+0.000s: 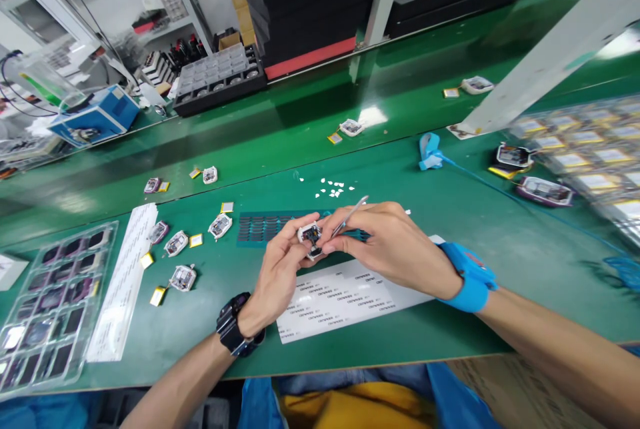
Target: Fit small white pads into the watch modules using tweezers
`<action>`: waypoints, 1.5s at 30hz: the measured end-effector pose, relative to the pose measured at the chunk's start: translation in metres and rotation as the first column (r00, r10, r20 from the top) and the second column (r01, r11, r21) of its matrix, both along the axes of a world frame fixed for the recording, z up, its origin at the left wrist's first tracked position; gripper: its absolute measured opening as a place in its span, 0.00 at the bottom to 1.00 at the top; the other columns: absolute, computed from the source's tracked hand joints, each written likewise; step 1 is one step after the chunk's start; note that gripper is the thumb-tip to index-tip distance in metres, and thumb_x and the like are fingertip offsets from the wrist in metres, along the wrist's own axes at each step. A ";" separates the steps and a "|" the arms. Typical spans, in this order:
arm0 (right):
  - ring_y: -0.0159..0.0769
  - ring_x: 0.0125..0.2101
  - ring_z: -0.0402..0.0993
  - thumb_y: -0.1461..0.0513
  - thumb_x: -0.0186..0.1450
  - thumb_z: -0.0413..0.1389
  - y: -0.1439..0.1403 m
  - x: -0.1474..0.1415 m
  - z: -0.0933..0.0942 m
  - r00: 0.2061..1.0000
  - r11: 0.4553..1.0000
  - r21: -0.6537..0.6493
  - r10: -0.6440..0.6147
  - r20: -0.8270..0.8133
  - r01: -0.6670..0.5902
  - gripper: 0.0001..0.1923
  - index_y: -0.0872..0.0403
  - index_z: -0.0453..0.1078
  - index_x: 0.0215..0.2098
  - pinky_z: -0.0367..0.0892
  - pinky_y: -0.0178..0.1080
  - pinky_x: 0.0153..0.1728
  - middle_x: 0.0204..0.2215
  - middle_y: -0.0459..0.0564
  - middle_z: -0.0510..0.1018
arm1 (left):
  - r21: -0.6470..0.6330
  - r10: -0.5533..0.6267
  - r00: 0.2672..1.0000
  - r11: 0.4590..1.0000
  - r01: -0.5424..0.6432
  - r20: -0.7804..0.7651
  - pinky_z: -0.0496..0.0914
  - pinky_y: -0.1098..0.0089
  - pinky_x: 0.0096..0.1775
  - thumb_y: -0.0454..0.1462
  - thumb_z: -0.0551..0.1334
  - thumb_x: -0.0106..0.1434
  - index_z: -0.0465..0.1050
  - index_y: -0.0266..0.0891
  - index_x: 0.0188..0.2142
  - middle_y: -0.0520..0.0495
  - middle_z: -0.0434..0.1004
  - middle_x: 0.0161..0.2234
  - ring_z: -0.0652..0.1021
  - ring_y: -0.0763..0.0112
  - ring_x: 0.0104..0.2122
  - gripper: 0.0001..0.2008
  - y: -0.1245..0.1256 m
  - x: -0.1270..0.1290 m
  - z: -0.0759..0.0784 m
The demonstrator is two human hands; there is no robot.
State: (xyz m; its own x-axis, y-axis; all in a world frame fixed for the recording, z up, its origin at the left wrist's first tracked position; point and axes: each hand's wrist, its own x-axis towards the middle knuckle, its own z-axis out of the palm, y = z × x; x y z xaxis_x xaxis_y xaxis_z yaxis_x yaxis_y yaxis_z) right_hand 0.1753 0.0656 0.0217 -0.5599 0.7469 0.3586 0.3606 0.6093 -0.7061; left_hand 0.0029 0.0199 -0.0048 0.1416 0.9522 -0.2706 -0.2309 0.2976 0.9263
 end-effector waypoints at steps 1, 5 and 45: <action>0.31 0.29 0.79 0.69 0.63 0.59 0.000 0.000 0.000 1.000 1.000 0.000 0.003 -0.003 -0.003 0.08 0.53 0.74 0.27 0.68 0.33 0.33 0.29 0.43 0.83 | 0.000 -0.003 1.000 1.000 0.003 -0.001 0.69 0.71 0.36 0.35 0.58 0.62 0.74 0.46 0.49 0.49 0.78 0.46 0.75 0.71 0.38 0.16 0.000 0.000 0.000; 0.31 0.29 0.79 0.71 0.61 0.60 0.000 0.001 -0.001 1.000 1.000 -0.010 0.007 -0.012 -0.007 0.08 0.53 0.74 0.27 0.68 0.32 0.34 0.29 0.42 0.82 | 0.004 -0.009 1.000 1.000 0.009 0.004 0.69 0.70 0.36 0.35 0.58 0.62 0.74 0.46 0.49 0.48 0.78 0.46 0.75 0.71 0.38 0.16 0.000 0.000 -0.001; 0.35 0.33 0.81 0.64 0.66 0.57 -0.002 -0.001 0.000 0.999 1.000 -0.020 -0.003 -0.042 0.002 0.11 0.52 0.75 0.25 0.73 0.36 0.35 0.30 0.46 0.84 | 0.019 -0.005 0.997 1.000 0.003 0.081 0.71 0.65 0.45 0.33 0.66 0.55 0.72 0.41 0.48 0.47 0.79 0.42 0.78 0.68 0.41 0.20 0.000 0.002 0.003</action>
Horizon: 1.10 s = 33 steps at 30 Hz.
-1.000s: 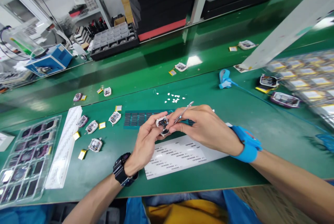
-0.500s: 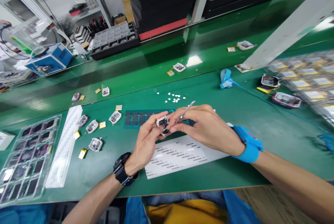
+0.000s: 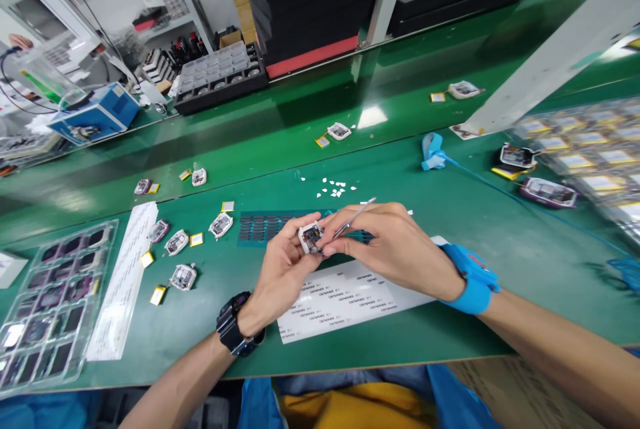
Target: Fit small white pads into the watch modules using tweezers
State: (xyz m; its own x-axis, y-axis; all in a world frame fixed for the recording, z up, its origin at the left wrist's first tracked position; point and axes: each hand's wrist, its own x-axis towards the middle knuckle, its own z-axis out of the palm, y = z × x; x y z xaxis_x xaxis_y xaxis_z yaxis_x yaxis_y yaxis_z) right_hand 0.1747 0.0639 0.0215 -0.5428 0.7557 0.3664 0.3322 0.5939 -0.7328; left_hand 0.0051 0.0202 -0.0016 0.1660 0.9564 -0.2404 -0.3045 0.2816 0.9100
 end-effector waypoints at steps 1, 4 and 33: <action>0.35 0.32 0.81 0.64 0.65 0.57 0.000 0.000 0.000 1.000 1.000 -0.020 -0.008 -0.008 0.008 0.10 0.52 0.75 0.26 0.73 0.36 0.36 0.30 0.46 0.84 | 0.004 -0.009 1.000 1.000 0.009 0.013 0.71 0.64 0.47 0.32 0.68 0.53 0.71 0.41 0.49 0.46 0.79 0.42 0.78 0.67 0.42 0.22 0.000 0.000 0.001; 0.35 0.32 0.82 0.62 0.65 0.58 -0.001 0.002 0.002 0.996 0.992 -0.126 -0.035 -0.078 0.025 0.06 0.52 0.76 0.31 0.75 0.36 0.35 0.31 0.46 0.83 | -0.012 -0.014 0.999 1.000 0.014 0.043 0.71 0.63 0.48 0.31 0.68 0.52 0.71 0.41 0.49 0.47 0.79 0.43 0.78 0.69 0.41 0.24 0.002 -0.001 0.002; 0.37 0.32 0.81 0.55 0.59 0.64 0.000 0.010 0.008 0.954 0.950 -0.311 -0.120 -0.274 0.030 0.10 0.53 0.73 0.30 0.77 0.37 0.33 0.30 0.49 0.82 | 0.029 -0.019 0.999 0.999 0.018 0.039 0.73 0.66 0.45 0.33 0.69 0.55 0.69 0.41 0.49 0.45 0.81 0.42 0.80 0.69 0.39 0.22 0.003 -0.008 0.006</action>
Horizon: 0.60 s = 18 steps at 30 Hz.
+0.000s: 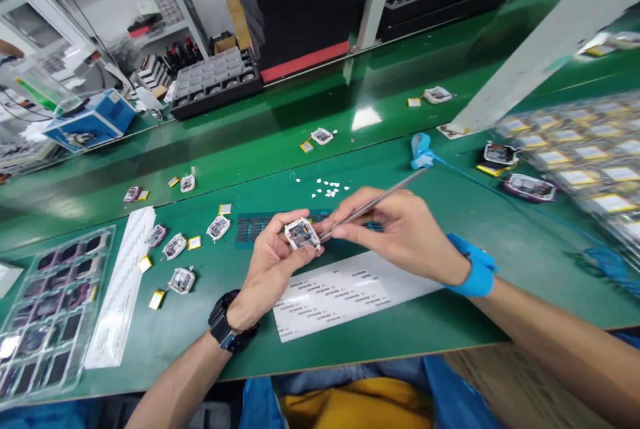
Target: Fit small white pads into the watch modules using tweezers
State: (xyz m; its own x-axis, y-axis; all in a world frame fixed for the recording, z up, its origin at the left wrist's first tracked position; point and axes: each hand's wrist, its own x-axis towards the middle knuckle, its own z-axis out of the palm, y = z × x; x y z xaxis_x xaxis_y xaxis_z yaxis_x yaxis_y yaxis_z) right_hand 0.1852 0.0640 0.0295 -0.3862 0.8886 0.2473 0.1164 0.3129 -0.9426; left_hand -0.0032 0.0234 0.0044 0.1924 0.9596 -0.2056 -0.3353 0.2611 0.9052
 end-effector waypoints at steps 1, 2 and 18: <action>0.36 0.29 0.80 0.53 0.58 0.65 -0.001 0.004 0.000 0.999 0.998 -0.062 -0.032 -0.002 0.032 0.13 0.53 0.72 0.30 0.76 0.36 0.29 0.29 0.49 0.82 | 0.004 0.002 0.999 1.000 -0.002 -0.033 0.73 0.66 0.45 0.33 0.69 0.55 0.68 0.40 0.48 0.44 0.81 0.41 0.80 0.68 0.40 0.21 -0.001 0.001 -0.001; 0.35 0.26 0.79 0.52 0.57 0.65 -0.002 0.008 -0.002 0.999 0.991 -0.129 -0.047 0.005 0.047 0.15 0.54 0.71 0.29 0.74 0.35 0.26 0.27 0.49 0.81 | 0.008 -0.001 0.998 1.000 0.001 -0.070 0.72 0.65 0.45 0.34 0.69 0.56 0.68 0.40 0.47 0.44 0.81 0.41 0.80 0.67 0.41 0.20 -0.002 0.003 -0.002; 0.38 0.29 0.76 0.49 0.58 0.61 -0.017 0.022 -0.052 0.980 0.935 -0.345 0.140 0.143 -0.083 0.16 0.53 0.70 0.28 0.67 0.38 0.30 0.26 0.48 0.79 | -0.129 -0.097 0.983 0.989 0.077 -0.154 0.69 0.61 0.49 0.31 0.68 0.50 0.66 0.41 0.47 0.43 0.78 0.44 0.77 0.63 0.46 0.25 -0.007 0.013 -0.017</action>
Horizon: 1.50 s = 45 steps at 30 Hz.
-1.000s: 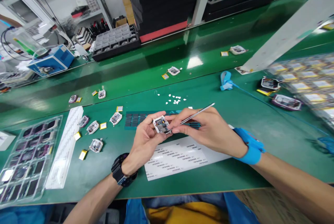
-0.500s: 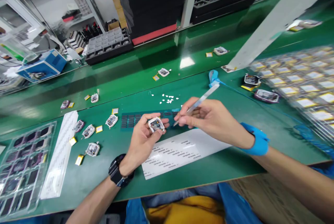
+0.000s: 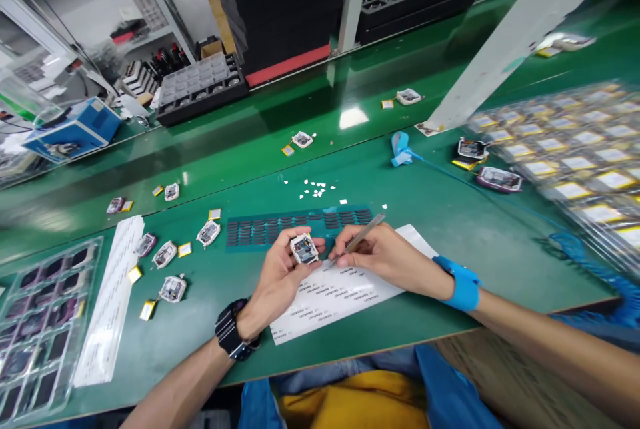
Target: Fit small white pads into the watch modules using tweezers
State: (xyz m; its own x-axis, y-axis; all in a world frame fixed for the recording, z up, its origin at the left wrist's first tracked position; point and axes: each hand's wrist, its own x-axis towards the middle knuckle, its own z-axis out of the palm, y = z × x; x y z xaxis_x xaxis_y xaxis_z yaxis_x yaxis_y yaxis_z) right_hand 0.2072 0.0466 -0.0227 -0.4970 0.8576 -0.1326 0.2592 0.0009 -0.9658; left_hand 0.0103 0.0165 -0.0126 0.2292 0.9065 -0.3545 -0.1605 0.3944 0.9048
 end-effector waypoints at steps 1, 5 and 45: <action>0.38 0.29 0.76 0.50 0.58 0.61 0.000 0.000 0.000 1.000 1.000 0.000 0.000 0.002 0.000 0.15 0.53 0.70 0.28 0.67 0.38 0.29 0.26 0.48 0.79 | 0.016 -0.003 1.000 1.000 0.003 -0.009 0.69 0.61 0.49 0.31 0.68 0.51 0.66 0.41 0.47 0.44 0.78 0.44 0.77 0.63 0.45 0.24 -0.001 0.001 -0.001; 0.37 0.28 0.75 0.53 0.57 0.62 -0.001 -0.002 -0.002 1.000 1.000 0.011 0.007 0.003 -0.007 0.12 0.53 0.70 0.27 0.66 0.37 0.29 0.24 0.47 0.79 | 0.081 -0.004 0.998 0.997 0.009 -0.066 0.68 0.63 0.48 0.31 0.66 0.54 0.65 0.41 0.47 0.44 0.78 0.44 0.77 0.65 0.44 0.21 -0.005 0.003 -0.006; 0.38 0.25 0.78 0.46 0.55 0.65 -0.035 -0.050 0.028 0.797 0.794 0.135 -0.554 -0.241 0.592 0.19 0.50 0.68 0.26 0.75 0.39 0.25 0.23 0.47 0.77 | 0.206 0.136 0.963 0.961 -0.185 0.232 0.69 0.57 0.53 0.40 0.63 0.63 0.57 0.44 0.45 0.43 0.78 0.48 0.79 0.65 0.47 0.16 -0.017 0.008 0.016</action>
